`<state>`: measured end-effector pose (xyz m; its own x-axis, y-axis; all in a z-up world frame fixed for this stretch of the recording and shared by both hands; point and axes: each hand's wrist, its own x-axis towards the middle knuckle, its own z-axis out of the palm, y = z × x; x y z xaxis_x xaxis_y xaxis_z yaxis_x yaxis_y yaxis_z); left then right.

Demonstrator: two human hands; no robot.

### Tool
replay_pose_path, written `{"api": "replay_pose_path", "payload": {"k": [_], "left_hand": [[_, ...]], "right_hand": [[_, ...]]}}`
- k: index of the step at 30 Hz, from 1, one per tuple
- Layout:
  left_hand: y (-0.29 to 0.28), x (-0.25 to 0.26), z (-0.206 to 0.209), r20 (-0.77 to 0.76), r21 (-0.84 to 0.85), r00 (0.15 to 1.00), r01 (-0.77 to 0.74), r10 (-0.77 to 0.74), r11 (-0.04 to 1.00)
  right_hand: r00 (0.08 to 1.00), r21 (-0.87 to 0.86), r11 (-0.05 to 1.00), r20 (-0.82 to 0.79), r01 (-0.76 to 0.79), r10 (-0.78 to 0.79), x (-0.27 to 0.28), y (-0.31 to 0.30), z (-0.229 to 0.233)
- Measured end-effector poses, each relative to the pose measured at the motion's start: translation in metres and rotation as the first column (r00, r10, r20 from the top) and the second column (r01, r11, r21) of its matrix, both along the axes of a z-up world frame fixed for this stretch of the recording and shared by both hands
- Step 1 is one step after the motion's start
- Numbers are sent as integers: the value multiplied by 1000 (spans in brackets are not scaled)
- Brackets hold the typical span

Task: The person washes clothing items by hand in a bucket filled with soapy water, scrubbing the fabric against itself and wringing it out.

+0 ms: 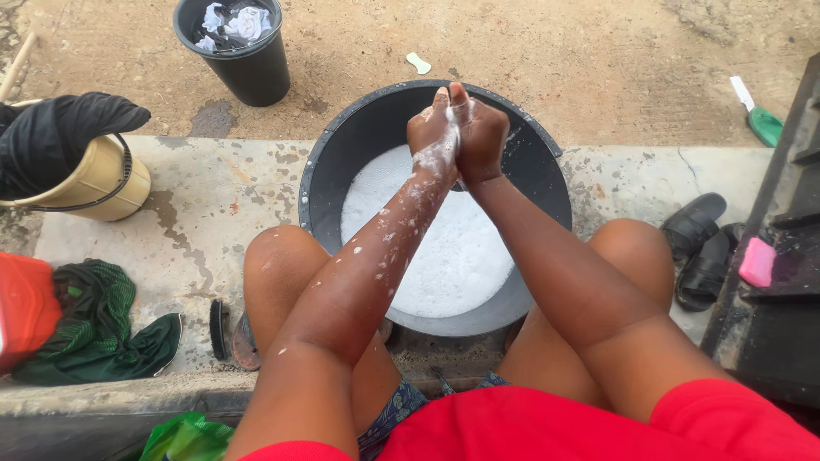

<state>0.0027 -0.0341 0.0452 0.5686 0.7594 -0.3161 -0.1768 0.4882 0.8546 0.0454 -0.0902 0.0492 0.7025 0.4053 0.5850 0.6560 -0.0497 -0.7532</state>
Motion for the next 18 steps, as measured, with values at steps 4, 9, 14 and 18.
{"api": "replay_pose_path", "payload": {"k": [4, 9, 14, 18], "left_hand": [[4, -9, 0, 226, -169, 970, 135, -95, 976], [36, -32, 44, 133, -271, 893, 451, -431, 851], [65, -46, 57, -162, 385, 578, 784, -800, 487], [72, -45, 41, 240, 351, 675, 610, -698, 711]], "right_hand": [[995, 7, 997, 68, -72, 72, 13, -1, -8], [581, 141, 981, -791, -131, 192, 68, -15, 18], [170, 540, 795, -787, -276, 593, 82, -40, 44], [335, 204, 641, -715, -740, 614, 80, -48, 49]]}}
